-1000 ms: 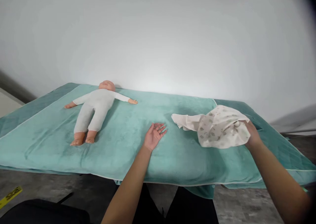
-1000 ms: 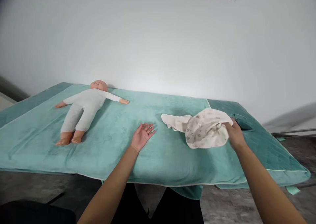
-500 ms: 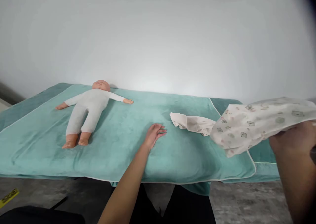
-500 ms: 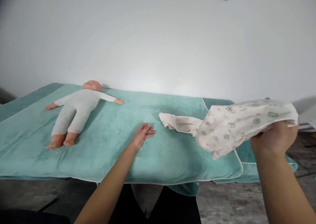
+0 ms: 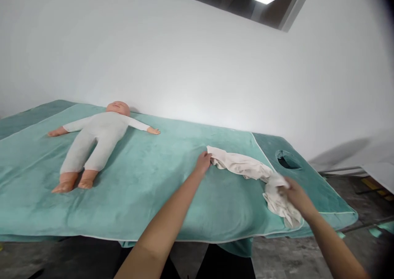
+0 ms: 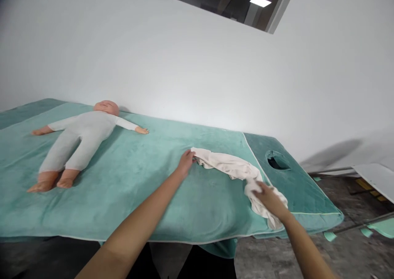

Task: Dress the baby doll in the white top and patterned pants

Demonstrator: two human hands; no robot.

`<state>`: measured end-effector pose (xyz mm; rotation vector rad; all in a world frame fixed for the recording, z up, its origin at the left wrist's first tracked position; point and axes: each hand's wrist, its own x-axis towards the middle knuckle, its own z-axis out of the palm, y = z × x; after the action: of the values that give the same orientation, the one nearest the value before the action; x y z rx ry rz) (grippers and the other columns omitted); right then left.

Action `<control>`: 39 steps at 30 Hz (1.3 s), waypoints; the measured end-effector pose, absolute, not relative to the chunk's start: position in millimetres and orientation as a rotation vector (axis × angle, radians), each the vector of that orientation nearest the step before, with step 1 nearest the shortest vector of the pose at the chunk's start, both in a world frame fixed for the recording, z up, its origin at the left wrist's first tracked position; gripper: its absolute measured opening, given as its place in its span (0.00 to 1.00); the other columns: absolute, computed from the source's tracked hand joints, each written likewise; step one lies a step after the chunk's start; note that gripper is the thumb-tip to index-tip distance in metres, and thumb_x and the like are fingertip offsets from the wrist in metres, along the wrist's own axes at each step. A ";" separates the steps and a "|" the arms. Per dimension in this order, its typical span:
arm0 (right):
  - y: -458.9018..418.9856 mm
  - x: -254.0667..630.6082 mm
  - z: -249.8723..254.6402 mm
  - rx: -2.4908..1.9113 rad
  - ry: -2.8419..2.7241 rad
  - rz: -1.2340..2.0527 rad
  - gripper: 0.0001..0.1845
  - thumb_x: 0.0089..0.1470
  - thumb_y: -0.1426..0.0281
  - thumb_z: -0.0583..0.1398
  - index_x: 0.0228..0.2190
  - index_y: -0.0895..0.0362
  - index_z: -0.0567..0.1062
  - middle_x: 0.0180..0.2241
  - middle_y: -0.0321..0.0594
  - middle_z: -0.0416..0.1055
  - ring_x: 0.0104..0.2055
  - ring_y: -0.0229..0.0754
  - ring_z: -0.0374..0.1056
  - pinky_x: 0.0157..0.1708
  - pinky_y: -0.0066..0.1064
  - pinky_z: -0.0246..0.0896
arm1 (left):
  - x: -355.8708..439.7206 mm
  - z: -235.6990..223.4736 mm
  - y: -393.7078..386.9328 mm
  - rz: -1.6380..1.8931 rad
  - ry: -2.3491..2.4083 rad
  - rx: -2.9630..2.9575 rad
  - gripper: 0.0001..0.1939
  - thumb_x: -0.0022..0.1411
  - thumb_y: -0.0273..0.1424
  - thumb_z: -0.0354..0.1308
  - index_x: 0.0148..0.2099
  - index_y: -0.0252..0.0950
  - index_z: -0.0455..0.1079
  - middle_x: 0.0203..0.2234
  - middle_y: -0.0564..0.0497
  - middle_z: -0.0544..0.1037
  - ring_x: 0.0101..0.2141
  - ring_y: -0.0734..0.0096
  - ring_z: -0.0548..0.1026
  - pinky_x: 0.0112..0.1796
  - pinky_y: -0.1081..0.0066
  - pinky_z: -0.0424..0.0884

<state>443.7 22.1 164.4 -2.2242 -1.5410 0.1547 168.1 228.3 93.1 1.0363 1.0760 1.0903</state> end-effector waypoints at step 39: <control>179.3 204.1 280.2 -0.320 -3.185 -1.287 0.11 0.56 0.79 0.56 0.32 0.56 0.78 0.30 0.41 0.76 0.36 0.46 0.68 0.51 0.45 0.55 | 38.6 312.9 191.1 1.548 1.039 1.984 0.06 0.67 0.33 0.51 0.37 0.39 0.66 0.32 0.53 0.72 0.33 0.70 0.71 0.37 0.68 0.69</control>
<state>204.1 179.3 280.2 -0.3201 -3.1853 -1.2873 38.6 191.1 312.9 1.9836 1.0394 1.5478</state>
